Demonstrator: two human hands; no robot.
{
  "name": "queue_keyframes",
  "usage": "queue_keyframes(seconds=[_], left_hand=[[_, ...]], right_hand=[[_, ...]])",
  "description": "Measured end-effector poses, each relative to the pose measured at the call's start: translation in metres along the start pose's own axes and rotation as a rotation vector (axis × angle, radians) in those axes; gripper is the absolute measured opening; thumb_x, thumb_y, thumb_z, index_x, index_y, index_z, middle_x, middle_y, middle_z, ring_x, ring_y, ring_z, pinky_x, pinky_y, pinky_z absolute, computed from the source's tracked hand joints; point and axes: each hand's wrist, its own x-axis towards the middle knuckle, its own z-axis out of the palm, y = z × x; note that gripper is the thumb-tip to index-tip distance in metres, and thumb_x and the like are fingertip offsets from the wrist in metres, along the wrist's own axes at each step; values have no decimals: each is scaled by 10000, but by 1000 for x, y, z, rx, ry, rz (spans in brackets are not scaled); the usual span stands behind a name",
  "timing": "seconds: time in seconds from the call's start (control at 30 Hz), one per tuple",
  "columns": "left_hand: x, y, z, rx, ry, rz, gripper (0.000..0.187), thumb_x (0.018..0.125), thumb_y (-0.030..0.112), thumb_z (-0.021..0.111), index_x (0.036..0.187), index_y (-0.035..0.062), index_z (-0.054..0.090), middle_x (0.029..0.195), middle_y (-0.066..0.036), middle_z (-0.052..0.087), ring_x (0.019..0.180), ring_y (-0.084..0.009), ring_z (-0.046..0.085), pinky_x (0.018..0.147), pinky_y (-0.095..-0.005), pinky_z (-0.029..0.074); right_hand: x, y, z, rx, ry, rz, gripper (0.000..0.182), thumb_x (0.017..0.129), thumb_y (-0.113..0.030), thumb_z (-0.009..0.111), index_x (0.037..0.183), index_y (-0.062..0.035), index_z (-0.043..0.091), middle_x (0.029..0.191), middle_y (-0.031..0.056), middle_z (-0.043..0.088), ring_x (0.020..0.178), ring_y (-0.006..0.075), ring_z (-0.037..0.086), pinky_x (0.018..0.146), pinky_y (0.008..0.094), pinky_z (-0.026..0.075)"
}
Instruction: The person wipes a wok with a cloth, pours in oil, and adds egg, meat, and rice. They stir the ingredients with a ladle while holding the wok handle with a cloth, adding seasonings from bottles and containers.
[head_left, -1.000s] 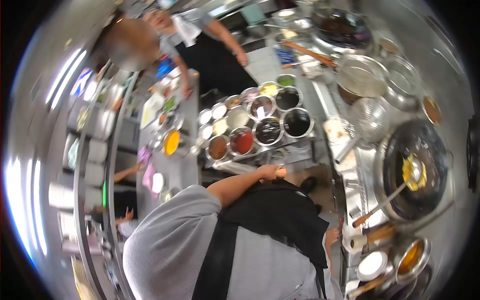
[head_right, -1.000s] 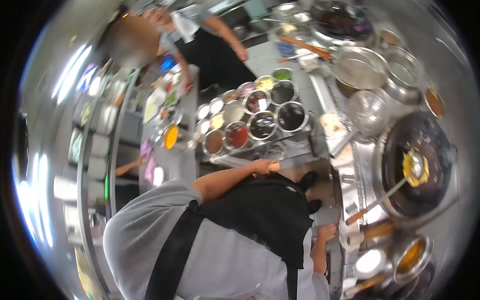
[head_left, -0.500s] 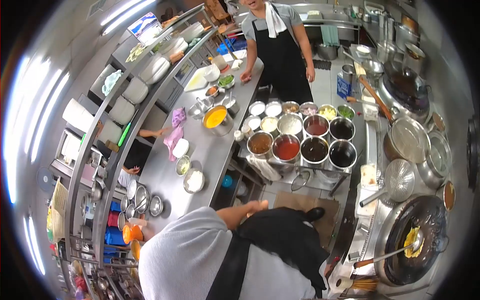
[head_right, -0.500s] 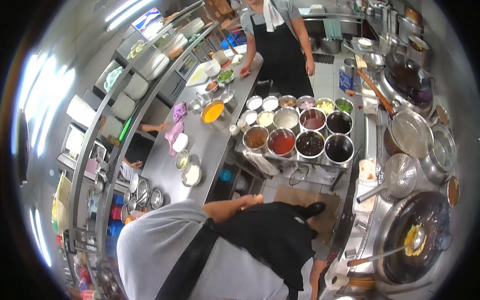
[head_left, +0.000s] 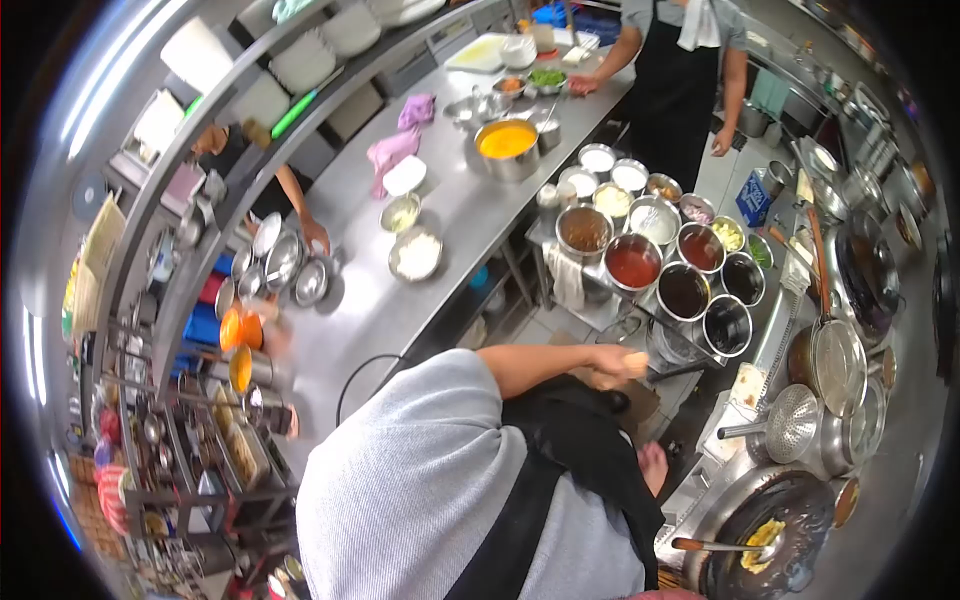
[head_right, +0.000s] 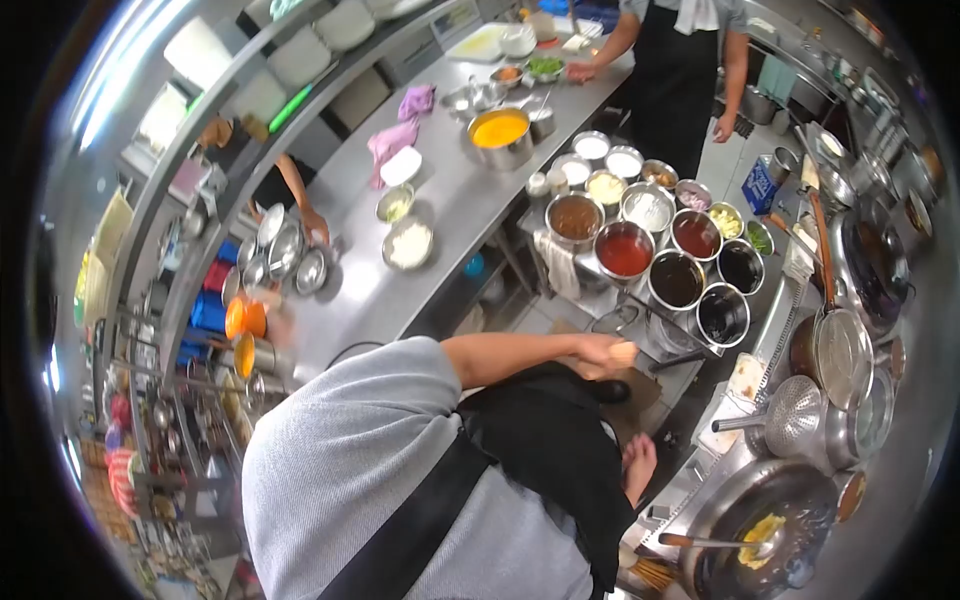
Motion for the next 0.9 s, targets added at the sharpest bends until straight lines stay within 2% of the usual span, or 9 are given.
queue_keyframes(seconds=[0.23,0.33,0.43,0.53,0.67,0.7,0.77,0.83,0.9], left_hand=[[-7,131,70,-587,-100,364,607,922,557,554,1282,78,455,1143,-24,556,1056,-125,525,871,-293,458],[-18,139,60,-1092,-351,289,696,945,534,502,1424,63,321,1372,-65,469,1265,-168,457,1019,-318,427],[-30,163,85,-1029,-172,310,600,942,463,562,1353,43,438,1241,-92,576,1135,-177,566,940,-318,486],[-2,155,89,-841,-545,25,490,923,365,630,1257,23,521,1065,-86,654,962,-190,649,838,-324,536],[22,162,105,-827,-520,-241,403,891,326,664,1118,4,578,1008,-115,670,835,-212,675,722,-346,563],[27,161,111,-747,-492,-242,383,887,300,660,1105,-4,577,1002,-112,662,848,-207,667,728,-341,558],[37,166,117,-649,-553,-218,357,884,269,655,1085,-17,577,979,-105,654,826,-203,659,705,-344,555],[47,176,122,-532,-581,-194,346,881,242,645,1107,-6,563,961,-95,649,806,-202,653,682,-344,549],[57,187,130,-481,-626,-195,357,874,223,656,1142,16,541,954,-89,649,805,-199,651,669,-339,545]], right_hand=[[-7,-125,109,-290,79,-570,460,884,-109,666,1272,16,452,1156,127,564,963,194,602,840,305,491],[-32,-160,100,-150,107,-475,479,842,-19,657,1263,34,436,1177,137,556,1010,202,595,862,303,497],[-54,-173,97,-183,180,-469,518,845,-18,656,1307,33,427,1205,137,553,1058,208,586,882,310,497],[-69,-173,74,-167,-39,-412,579,871,-64,665,1375,22,392,1231,134,556,1117,210,557,919,332,476],[-86,-165,-28,-790,956,-592,739,841,-165,708,1432,9,300,1336,197,479,1199,301,505,998,421,418],[-102,-160,-46,-1263,1343,-431,812,819,-203,729,1451,1,261,1343,220,459,1232,328,471,1022,447,393],[-122,-128,-78,-1101,1307,112,924,791,-233,711,1490,-30,141,1421,355,275,1220,449,462,1001,500,402],[-115,-62,-109,-820,1190,-18,965,808,-202,671,1502,-42,20,1248,400,436,1108,428,563,920,474,456],[-130,-63,-100,-96,1054,-3,532,850,-67,600,1293,32,324,832,169,586,432,198,553,377,295,428]])
